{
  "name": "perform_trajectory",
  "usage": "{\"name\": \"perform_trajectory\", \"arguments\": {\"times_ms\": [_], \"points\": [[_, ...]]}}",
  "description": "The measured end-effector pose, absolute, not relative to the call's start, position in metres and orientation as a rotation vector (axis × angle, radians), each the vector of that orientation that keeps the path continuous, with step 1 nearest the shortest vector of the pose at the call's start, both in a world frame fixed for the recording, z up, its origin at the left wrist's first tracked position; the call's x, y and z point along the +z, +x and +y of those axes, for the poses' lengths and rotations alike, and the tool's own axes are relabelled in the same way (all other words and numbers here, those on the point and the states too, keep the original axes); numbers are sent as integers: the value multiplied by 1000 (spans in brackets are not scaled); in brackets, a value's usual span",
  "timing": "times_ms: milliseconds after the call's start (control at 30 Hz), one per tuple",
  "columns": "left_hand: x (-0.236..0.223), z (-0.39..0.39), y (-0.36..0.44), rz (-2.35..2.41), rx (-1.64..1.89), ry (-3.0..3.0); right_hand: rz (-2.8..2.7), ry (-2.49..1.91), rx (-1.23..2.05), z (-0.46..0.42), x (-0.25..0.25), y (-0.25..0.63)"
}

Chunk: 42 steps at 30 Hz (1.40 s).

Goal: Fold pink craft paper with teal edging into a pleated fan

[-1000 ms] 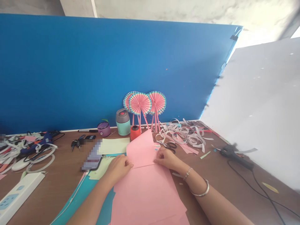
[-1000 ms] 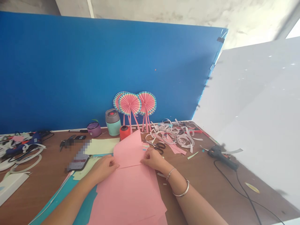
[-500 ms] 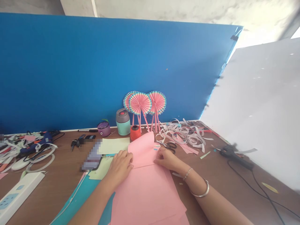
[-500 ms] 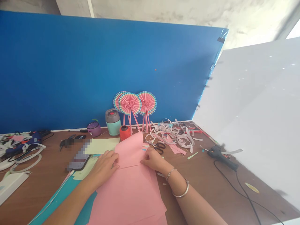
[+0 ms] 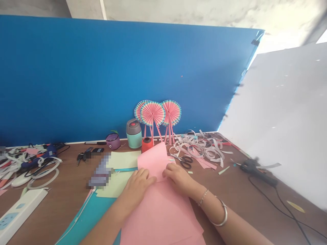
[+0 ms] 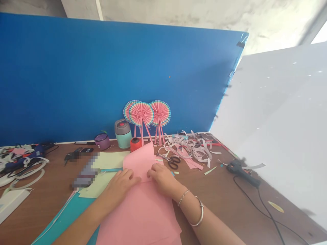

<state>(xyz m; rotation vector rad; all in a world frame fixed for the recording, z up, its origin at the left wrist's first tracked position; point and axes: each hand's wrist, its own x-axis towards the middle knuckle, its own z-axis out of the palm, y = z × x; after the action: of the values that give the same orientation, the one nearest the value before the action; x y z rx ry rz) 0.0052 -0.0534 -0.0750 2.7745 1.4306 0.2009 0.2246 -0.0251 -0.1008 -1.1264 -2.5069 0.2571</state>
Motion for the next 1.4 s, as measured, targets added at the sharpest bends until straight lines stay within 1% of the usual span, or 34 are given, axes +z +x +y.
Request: {"name": "perform_trajectory", "arguments": {"times_ms": [200,433,667,867,967,1067,1133,1233,1333,1400], "points": [[-76,-52,2,1299,169,2759,-2655,-972,191,-27,-104,220],[-72,-54,3,1326,166,2746,-2681,-1004,114,-23,-100,223],[-60,-55,-5,1443,215,2660,-2584,-1229,245,-24,-92,241],[-66,-47,-13,1517,263,2573,-2554,-1187,281,-26,-86,239],[-72,-41,-13,1496,383,2501,-2561,-1160,257,-27,-88,234],[-78,-34,-14,1483,641,2429,-2538,-1146,256,-27,-93,231],[-81,-32,-15,1494,877,2363,-2488,-1134,333,-26,-96,230],[-81,-34,-17,1573,1185,2177,-2282,-1152,645,-25,-98,231],[-79,-37,-17,1660,1371,1930,-1949,-1158,986,-24,-95,232],[-77,-39,-16,1641,1405,1832,-1742,-1119,1128,-23,-93,231]]}}
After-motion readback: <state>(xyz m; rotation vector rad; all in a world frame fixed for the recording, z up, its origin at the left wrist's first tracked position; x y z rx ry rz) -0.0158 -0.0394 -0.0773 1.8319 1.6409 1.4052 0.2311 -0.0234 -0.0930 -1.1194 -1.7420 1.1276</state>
